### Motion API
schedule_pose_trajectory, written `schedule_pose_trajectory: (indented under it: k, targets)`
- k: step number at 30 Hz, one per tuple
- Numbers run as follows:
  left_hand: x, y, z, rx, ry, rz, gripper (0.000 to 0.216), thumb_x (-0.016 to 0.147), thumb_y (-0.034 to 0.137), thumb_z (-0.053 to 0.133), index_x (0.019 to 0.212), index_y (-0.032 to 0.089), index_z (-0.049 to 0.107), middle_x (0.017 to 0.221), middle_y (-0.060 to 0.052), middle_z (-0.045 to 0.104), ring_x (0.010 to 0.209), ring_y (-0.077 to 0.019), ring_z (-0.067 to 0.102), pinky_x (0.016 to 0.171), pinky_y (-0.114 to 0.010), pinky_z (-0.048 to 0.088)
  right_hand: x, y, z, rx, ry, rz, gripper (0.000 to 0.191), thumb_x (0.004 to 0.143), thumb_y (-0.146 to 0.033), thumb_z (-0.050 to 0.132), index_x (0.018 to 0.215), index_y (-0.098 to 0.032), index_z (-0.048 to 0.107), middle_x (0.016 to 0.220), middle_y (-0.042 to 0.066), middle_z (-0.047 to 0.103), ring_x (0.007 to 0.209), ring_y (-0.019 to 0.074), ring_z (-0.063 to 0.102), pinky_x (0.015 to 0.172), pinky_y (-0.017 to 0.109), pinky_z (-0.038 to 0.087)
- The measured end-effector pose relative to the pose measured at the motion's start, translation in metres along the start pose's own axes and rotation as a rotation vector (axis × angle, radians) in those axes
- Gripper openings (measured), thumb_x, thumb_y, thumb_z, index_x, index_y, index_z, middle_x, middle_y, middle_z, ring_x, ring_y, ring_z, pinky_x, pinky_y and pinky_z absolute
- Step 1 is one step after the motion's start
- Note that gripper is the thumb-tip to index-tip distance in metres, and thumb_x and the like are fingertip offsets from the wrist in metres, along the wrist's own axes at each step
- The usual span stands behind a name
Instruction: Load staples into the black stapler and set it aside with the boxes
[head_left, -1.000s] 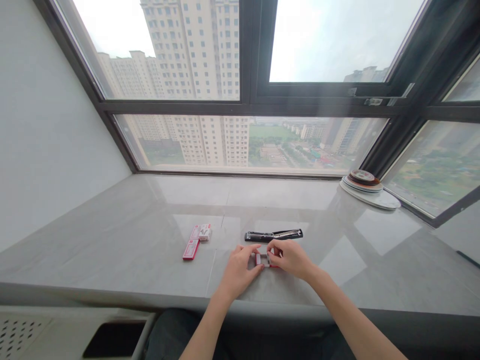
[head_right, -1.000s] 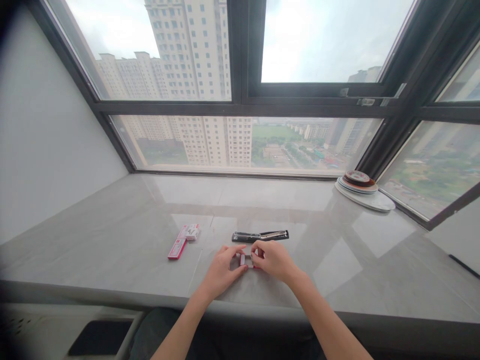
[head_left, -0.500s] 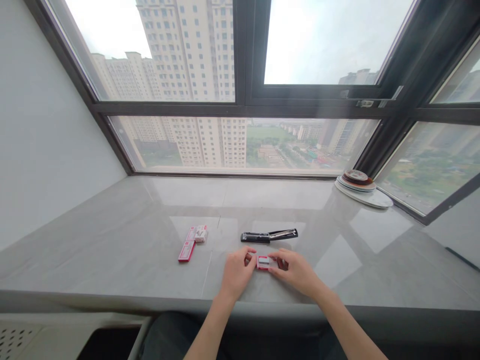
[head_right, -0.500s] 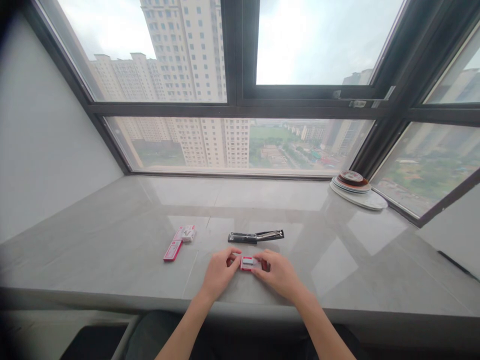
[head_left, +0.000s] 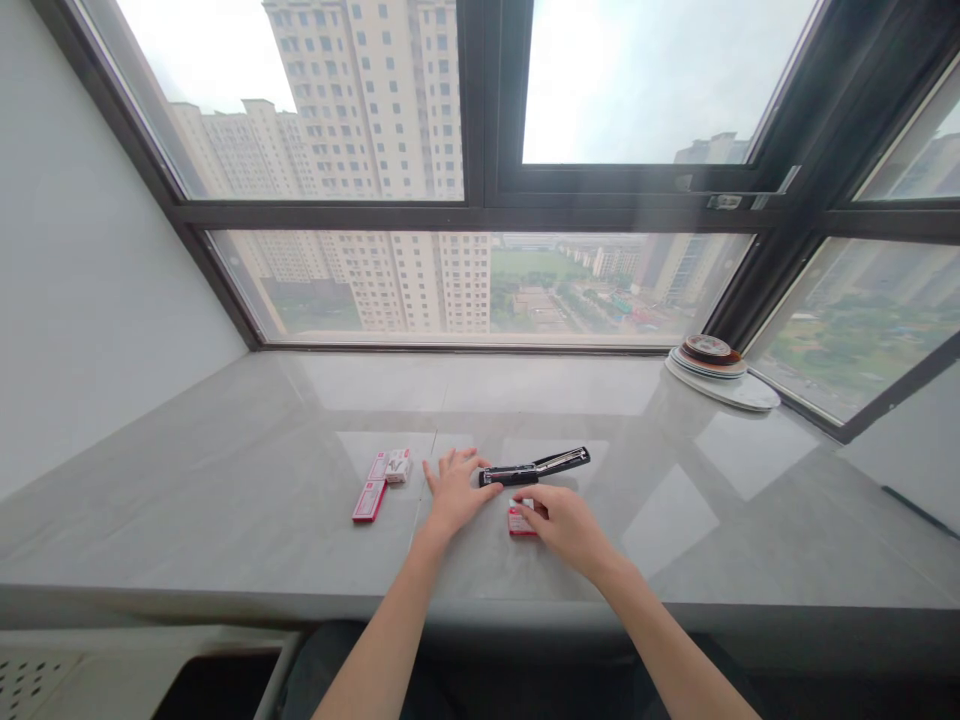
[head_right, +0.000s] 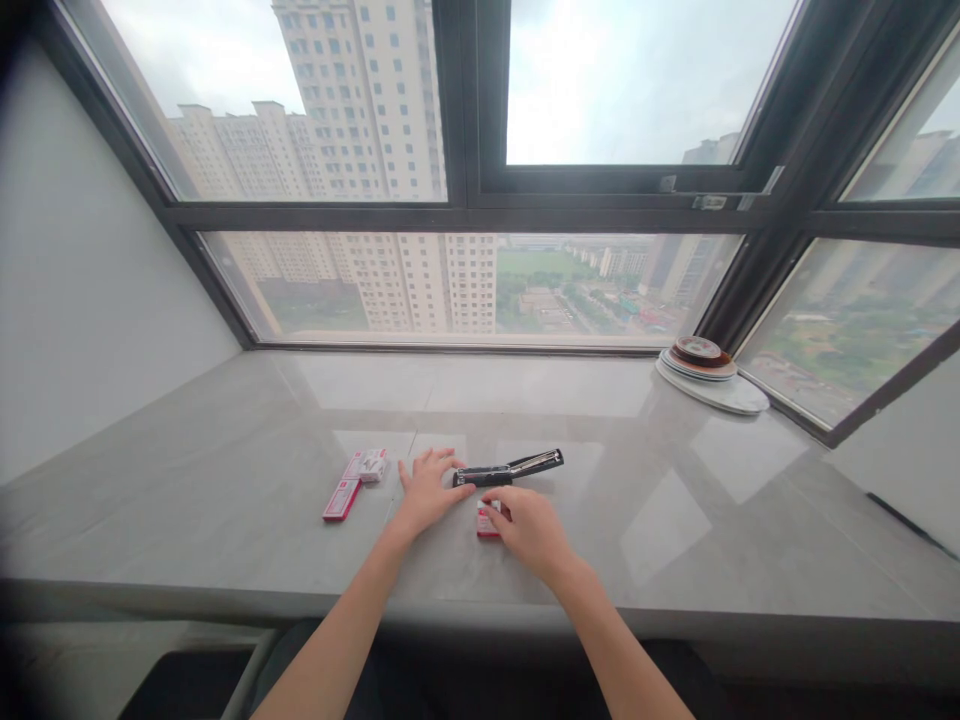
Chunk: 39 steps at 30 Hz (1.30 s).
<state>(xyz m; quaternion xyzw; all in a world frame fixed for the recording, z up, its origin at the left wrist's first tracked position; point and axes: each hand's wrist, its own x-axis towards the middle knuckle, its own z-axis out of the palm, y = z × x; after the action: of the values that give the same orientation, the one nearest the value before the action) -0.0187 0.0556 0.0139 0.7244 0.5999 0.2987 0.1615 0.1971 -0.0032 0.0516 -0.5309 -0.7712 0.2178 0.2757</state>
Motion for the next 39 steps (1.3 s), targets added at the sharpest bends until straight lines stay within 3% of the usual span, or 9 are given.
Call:
schedule_pose_trajectory:
  k: [3, 7, 16, 20, 26, 30, 33, 36, 39]
  targets:
    - [-0.023, 0.004, 0.006, -0.008, 0.019, 0.032, 0.030, 0.079, 0.046, 0.083, 0.104, 0.034, 0.072, 0.145, -0.001, 0.056, 0.148, -0.0354, 0.027, 0.116, -0.072, -0.013, 0.008, 0.001, -0.001, -0.007, 0.074, 0.012, 0.031, 0.098, -0.040, 0.054, 0.112, -0.025, 0.077, 0.080, 0.004, 0.072, 0.072, 0.0191, 0.060, 0.067, 0.027, 0.039]
    - [-0.047, 0.012, 0.007, 0.011, 0.055, 0.065, 0.028, 0.081, 0.043, 0.081, 0.107, 0.037, 0.072, 0.142, 0.000, 0.058, 0.145, -0.0338, 0.034, 0.118, -0.069, -0.012, 0.018, 0.003, 0.002, -0.021, 0.014, -0.010, 0.031, 0.097, -0.043, 0.055, 0.109, -0.026, 0.079, 0.082, 0.004, 0.074, 0.073, 0.0190, 0.062, 0.068, 0.027, 0.039]
    - [-0.048, 0.015, 0.004, 0.013, 0.063, 0.073, 0.026, 0.083, 0.043, 0.080, 0.105, 0.035, 0.071, 0.140, -0.002, 0.059, 0.143, -0.0341, 0.037, 0.120, -0.068, -0.009, 0.019, 0.006, 0.000, -0.101, -0.017, 0.019, 0.031, 0.093, -0.045, 0.062, 0.115, -0.027, 0.076, 0.074, 0.001, 0.069, 0.069, 0.0185, 0.060, 0.065, 0.027, 0.035]
    - [-0.049, 0.015, 0.003, 0.001, 0.061, 0.076, 0.026, 0.082, 0.042, 0.081, 0.105, 0.034, 0.071, 0.140, -0.002, 0.059, 0.143, -0.0342, 0.038, 0.121, -0.068, -0.007, 0.011, 0.005, 0.001, -0.130, 0.073, 0.136, 0.028, 0.096, -0.046, 0.057, 0.092, -0.023, 0.074, 0.065, 0.001, 0.063, 0.063, 0.0174, 0.056, 0.061, 0.028, 0.030]
    - [-0.049, 0.014, 0.005, -0.019, 0.064, 0.076, 0.027, 0.083, 0.042, 0.080, 0.108, 0.035, 0.071, 0.139, -0.002, 0.060, 0.144, -0.0334, 0.038, 0.123, -0.064, 0.000, -0.010, 0.005, 0.010, 0.204, 0.014, 0.109, 0.036, 0.098, -0.052, 0.053, 0.112, -0.024, 0.071, 0.059, -0.004, 0.054, 0.058, 0.0152, 0.049, 0.059, 0.026, 0.031]
    - [-0.047, 0.012, 0.007, -0.038, 0.052, 0.062, 0.027, 0.083, 0.040, 0.081, 0.107, 0.034, 0.072, 0.141, -0.002, 0.058, 0.144, -0.0336, 0.037, 0.123, -0.061, 0.008, -0.031, 0.042, -0.007, 0.415, 0.047, 0.408, 0.052, 0.090, -0.068, 0.054, 0.095, -0.019, 0.069, 0.055, -0.005, 0.047, 0.048, 0.0116, 0.039, 0.049, 0.026, 0.025]
    - [-0.046, 0.011, 0.007, -0.036, 0.034, 0.055, 0.026, 0.084, 0.042, 0.080, 0.107, 0.033, 0.072, 0.142, -0.002, 0.057, 0.144, -0.0328, 0.036, 0.123, -0.059, 0.011, -0.037, 0.066, -0.026, 0.642, 0.039, 0.575, 0.058, 0.084, -0.072, 0.061, 0.108, -0.019, 0.066, 0.064, -0.003, 0.056, 0.041, 0.0075, 0.031, 0.044, 0.025, 0.018]
    - [-0.045, 0.012, 0.007, -0.011, 0.011, 0.031, 0.028, 0.084, 0.043, 0.079, 0.109, 0.034, 0.072, 0.143, -0.001, 0.057, 0.145, -0.0309, 0.036, 0.123, -0.054, 0.011, -0.023, 0.068, -0.038, 0.818, 0.115, 0.496, 0.062, 0.080, -0.070, 0.068, 0.119, -0.021, 0.064, 0.077, -0.002, 0.061, 0.043, 0.0057, 0.032, 0.044, 0.024, 0.019]
    - [-0.046, 0.013, 0.006, 0.008, -0.002, 0.018, 0.028, 0.085, 0.044, 0.079, 0.111, 0.035, 0.071, 0.145, 0.000, 0.056, 0.146, -0.0292, 0.035, 0.124, -0.052, 0.010, 0.002, 0.055, -0.035, 0.765, 0.120, 0.337, 0.060, 0.078, -0.066, 0.074, 0.116, -0.019, 0.068, 0.066, -0.004, 0.051, 0.050, 0.0086, 0.036, 0.047, 0.024, 0.023]
